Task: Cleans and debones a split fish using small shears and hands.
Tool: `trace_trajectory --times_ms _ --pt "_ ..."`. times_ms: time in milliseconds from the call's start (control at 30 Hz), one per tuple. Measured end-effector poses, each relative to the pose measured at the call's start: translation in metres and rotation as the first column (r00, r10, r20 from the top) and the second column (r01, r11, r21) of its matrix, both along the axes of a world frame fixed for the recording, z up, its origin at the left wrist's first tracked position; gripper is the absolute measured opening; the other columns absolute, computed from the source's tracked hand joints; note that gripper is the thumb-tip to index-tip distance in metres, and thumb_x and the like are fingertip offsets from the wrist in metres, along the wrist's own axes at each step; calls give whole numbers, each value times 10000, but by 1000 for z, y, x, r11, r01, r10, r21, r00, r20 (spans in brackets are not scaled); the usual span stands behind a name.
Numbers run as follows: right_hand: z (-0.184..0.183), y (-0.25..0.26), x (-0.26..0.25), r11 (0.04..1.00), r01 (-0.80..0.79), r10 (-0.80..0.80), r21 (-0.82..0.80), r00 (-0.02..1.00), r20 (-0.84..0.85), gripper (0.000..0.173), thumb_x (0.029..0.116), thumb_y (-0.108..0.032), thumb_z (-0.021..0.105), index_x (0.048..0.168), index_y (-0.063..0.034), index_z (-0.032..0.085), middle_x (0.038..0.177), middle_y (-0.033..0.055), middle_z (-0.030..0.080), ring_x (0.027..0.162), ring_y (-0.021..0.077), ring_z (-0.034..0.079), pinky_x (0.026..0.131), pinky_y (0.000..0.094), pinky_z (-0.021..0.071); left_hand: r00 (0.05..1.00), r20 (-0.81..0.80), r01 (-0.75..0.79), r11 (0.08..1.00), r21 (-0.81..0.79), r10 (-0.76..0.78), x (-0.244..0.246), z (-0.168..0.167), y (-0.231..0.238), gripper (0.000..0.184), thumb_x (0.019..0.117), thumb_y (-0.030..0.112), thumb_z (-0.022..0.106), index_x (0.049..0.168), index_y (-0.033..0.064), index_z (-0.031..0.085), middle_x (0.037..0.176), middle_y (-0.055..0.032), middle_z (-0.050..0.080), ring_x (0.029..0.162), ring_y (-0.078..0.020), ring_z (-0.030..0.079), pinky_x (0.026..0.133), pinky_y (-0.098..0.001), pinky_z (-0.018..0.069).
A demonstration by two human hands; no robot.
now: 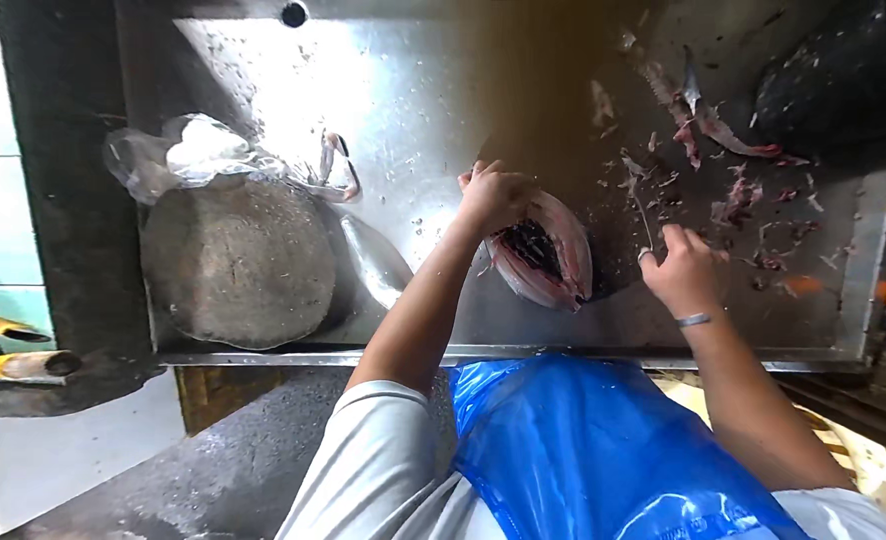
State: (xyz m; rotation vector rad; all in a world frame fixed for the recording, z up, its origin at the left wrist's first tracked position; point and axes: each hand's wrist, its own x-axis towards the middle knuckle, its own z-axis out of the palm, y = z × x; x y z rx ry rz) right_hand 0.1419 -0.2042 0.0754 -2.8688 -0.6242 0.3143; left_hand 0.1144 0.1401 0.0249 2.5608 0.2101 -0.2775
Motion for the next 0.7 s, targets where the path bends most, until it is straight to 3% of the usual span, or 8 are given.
trace_trajectory --times_ms 67,133,233,300,367,500,600,700 --pt "-5 -2 1 996 91 -92 -19 989 -115 389 945 -321 664 1222 -48 684 1157 248 689 1033 486 664 854 738 479 999 -15 29 1000 11 -29 4 1 -3 419 895 386 699 1314 388 697 1295 -5 659 1297 -308 515 1017 -675 355" --pt "0 29 -10 999 20 -15 28 987 -159 393 908 -351 708 1171 -60 721 1125 206 723 1012 436 693 853 705 502 999 -14 33 999 13 -32 4 -1 -2 468 881 391 713 1347 401 675 1325 -20 646 1304 -320 507 1030 -681 338" --pt "-2 90 -20 994 -93 79 -55 972 -220 387 903 -404 639 1111 -91 731 1089 150 741 1011 367 706 887 654 494 999 -24 24 999 35 -23 3 1 -4 517 864 430 727 1375 425 649 1360 -14 630 1320 -312 496 1054 -670 329" --pt "2 105 -23 990 -114 94 -79 970 -223 286 937 -307 590 1035 -73 722 1019 157 745 977 366 714 857 639 497 999 -40 15 998 56 -13 0 3 -8 526 872 447 719 1391 434 633 1372 -24 621 1331 -321 492 1056 -672 335" --pt "17 87 -26 992 -115 120 44 986 -119 213 935 -247 600 986 -76 717 955 152 742 901 364 717 795 640 512 1000 -25 11 998 65 -9 -1 5 -7 519 888 507 708 1395 434 627 1358 -30 625 1324 -321 497 1063 -669 337" --pt "-9 -4 -18 981 -109 83 160 984 161 366 971 -302 596 1236 -67 686 1079 171 724 931 366 701 847 620 509 997 56 -57 997 47 54 -4 -7 -16 392 953 457 669 1343 414 674 1339 -1 646 1317 -305 506 1094 -665 308" --pt "-34 -55 -16 991 132 -132 1 988 -74 395 961 -210 666 1315 -37 655 1242 251 667 1085 460 663 918 708 474 985 104 -146 988 42 141 -6 -4 -15 411 985 203 581 1342 380 678 1339 -22 659 1323 -318 526 1064 -658 359" --pt "-20 -60 -36 966 240 -229 100 967 -115 450 918 -249 732 1285 0 657 1166 269 674 959 458 674 810 672 515 972 182 -151 989 7 147 -24 16 -45 474 990 232 621 1461 202 586 1438 -135 591 1387 -390 473 1118 -633 363"
